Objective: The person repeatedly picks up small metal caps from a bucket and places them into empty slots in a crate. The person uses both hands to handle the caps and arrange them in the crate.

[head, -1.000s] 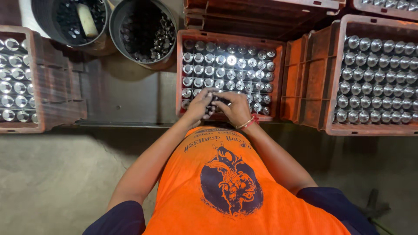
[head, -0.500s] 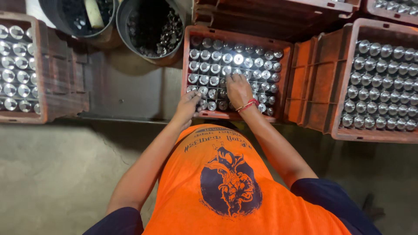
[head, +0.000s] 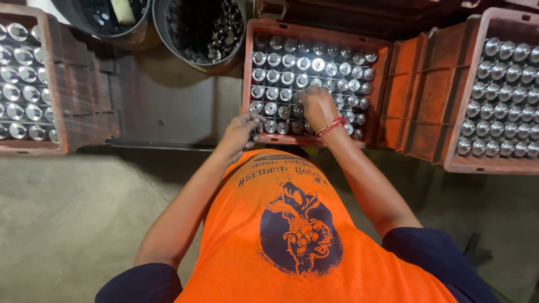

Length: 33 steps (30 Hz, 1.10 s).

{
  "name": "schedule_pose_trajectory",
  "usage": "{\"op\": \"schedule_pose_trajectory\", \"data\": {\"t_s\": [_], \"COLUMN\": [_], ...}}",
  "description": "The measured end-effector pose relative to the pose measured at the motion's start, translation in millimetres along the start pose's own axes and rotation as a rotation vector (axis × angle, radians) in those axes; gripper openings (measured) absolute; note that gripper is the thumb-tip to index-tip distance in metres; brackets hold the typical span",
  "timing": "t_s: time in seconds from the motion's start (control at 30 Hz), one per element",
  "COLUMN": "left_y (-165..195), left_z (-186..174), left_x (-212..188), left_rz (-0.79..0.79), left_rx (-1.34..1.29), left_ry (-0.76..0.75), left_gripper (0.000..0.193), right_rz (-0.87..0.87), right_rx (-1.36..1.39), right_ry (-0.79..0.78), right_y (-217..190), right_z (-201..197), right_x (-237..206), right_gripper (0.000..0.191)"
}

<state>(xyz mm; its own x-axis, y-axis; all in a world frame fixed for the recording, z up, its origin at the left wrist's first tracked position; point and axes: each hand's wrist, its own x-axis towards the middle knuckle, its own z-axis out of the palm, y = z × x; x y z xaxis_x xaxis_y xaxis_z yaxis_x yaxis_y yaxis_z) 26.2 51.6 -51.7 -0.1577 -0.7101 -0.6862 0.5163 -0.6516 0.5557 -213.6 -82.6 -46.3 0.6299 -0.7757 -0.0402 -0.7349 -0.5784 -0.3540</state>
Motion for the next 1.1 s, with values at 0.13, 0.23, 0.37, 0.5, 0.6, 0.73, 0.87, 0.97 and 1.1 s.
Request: {"op": "schedule_pose_trajectory", "data": {"t_s": [0.13,0.23,0.37,0.5,0.6,0.73,0.87,0.97,1.1], "left_y": [8,13,19,23,25,26,21,14,15], "left_z": [2,6,12,14,16,18,11,2,-9], "left_x": [2,3,7,15,19,21,22,21,20], "left_rz": [0.038,0.092,0.159,0.212,0.242,0.207,0.130,0.155,0.176], "left_rx": [0.059,0.099,0.182,0.117,0.216,0.324,0.336,0.358,0.416], "left_ry": [-0.024,-0.022,0.044,-0.034,-0.066,-0.071,-0.125,-0.232,-0.386], "left_gripper": [0.007,0.010,0.013,0.027,0.027,0.024,0.018,0.016,0.018], "right_rz": [-0.070,-0.082,0.019,0.162,0.194,0.131,0.295,0.118,0.144], "right_rx": [-0.063,-0.105,-0.172,-0.149,-0.066,-0.199,0.166,0.404,0.558], "right_ry": [0.010,-0.017,0.198,0.224,0.222,0.320,0.291,0.267,0.255], "right_y": [-2,-16,-42,-54,-52,-55,-75,-106,-133], "right_z": [-3,-3,2,7,7,-6,-26,-28,-21], "right_x": [-1,-10,-28,-40,-42,-41,-37,-40,-43], "right_gripper": [0.020,0.023,0.027,0.031,0.030,0.047,0.031,0.036,0.028]}}
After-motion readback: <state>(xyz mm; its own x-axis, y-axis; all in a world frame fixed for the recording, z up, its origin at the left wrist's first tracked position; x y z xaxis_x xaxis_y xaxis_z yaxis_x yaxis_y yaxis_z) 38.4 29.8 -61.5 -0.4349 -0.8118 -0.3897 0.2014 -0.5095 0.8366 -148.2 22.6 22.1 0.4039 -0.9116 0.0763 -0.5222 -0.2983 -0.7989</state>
